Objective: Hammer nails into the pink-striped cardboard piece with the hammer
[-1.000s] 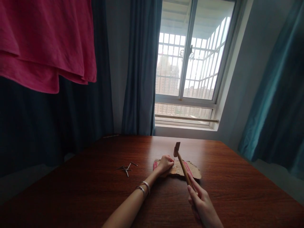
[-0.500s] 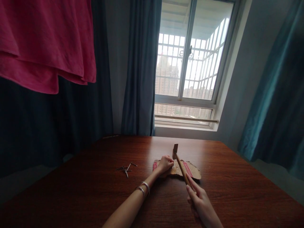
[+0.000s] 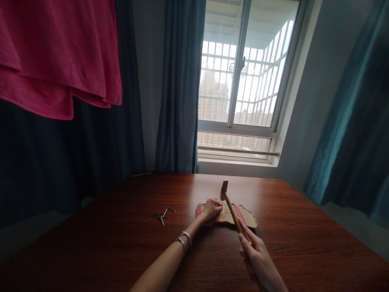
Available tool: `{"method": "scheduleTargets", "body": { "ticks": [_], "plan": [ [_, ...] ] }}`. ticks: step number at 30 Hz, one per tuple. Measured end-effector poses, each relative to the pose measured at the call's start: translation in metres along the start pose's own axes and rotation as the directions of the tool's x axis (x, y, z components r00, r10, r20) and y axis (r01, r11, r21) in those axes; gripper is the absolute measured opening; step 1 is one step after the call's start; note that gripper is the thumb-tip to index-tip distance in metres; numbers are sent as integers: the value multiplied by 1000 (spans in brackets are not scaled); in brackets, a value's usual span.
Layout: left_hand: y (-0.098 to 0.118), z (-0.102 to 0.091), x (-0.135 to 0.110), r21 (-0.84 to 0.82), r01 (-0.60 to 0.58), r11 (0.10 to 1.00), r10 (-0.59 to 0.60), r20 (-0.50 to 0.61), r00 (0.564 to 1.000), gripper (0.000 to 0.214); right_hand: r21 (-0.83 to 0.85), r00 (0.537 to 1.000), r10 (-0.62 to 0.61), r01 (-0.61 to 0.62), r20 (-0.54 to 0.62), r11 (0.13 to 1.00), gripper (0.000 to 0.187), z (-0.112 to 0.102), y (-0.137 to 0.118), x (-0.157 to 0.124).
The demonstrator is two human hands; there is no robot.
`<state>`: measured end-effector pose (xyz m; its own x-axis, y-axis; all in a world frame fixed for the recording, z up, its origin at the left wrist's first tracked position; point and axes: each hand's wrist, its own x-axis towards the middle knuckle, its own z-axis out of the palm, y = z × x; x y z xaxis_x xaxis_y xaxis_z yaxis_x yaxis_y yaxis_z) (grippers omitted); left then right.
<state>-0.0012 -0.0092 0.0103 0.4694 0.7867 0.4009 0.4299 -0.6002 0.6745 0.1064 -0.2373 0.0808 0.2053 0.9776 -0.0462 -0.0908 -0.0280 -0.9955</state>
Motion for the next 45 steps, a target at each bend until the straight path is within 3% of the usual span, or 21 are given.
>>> {"method": "scheduleTargets", "body": {
  "ticks": [10, 22, 30, 38, 45],
  "plan": [
    [-2, 1, 0, 44, 14, 999, -14, 3, 1000, 24, -7, 1000, 12, -11, 27, 1000, 77, 3, -9, -5],
    [0, 0, 0, 37, -6, 999, 5, 33, 999, 23, -8, 1000, -12, 12, 12, 1000, 75, -2, 1, 1],
    [8, -4, -2, 12, 50, 999, -50, 23, 998, 23, -5, 1000, -15, 15, 14, 1000, 75, -3, 7, 4],
    [9, -4, -2, 13, 57, 998, -57, 24, 998, 22, -35, 999, 36, -36, 25, 999, 78, -3, 2, 2],
    [6, -3, -1, 35, 20, 999, -21, 34, 999, 23, -47, 1000, 18, -17, 12, 999, 79, -3, -3, 0]
  ]
}}
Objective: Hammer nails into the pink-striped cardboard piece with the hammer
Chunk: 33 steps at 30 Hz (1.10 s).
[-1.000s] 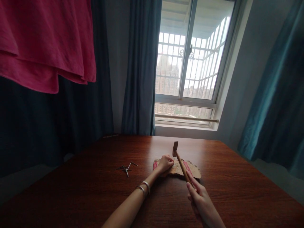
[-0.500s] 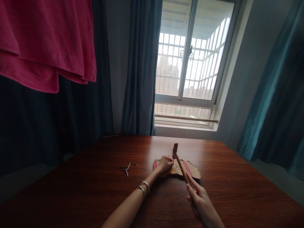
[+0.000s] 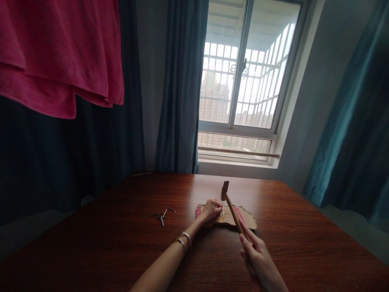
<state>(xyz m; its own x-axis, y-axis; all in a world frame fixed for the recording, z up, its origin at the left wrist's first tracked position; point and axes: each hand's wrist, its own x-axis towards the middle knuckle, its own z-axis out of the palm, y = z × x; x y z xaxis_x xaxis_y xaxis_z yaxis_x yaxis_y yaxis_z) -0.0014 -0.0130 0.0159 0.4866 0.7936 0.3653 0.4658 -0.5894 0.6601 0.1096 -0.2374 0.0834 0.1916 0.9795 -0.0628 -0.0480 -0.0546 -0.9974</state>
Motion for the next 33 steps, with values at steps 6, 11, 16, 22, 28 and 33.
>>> {"method": "scheduleTargets", "body": {
  "ticks": [6, 11, 16, 22, 28, 33],
  "plan": [
    [2, -1, -1, -23, 28, 999, -28, 4, 1000, 23, 16, 1000, 9, -9, 1, 1000, 79, 1, 1, -3],
    [1, -2, -2, -15, -10, 1000, 10, -2, 1000, 23, 15, 999, -30, 30, 12, 999, 79, 0, 6, -2],
    [7, -5, -3, -21, 10, 1000, -10, 2, 1000, 23, -8, 1000, 17, -17, 4, 1000, 85, -2, 8, -1],
    [11, -6, -4, -6, 38, 999, -38, 13, 999, 23, 34, 1000, 5, -6, 26, 999, 81, 1, 2, -3],
    [5, -2, -2, -15, 23, 1000, -23, -3, 1000, 24, 34, 1000, -9, 10, -16, 999, 84, 0, 17, 1],
    [4, -3, -2, 10, 14, 1000, -14, 0, 1000, 24, 50, 1000, -19, 18, 16, 999, 85, -5, 11, -2]
  ]
}}
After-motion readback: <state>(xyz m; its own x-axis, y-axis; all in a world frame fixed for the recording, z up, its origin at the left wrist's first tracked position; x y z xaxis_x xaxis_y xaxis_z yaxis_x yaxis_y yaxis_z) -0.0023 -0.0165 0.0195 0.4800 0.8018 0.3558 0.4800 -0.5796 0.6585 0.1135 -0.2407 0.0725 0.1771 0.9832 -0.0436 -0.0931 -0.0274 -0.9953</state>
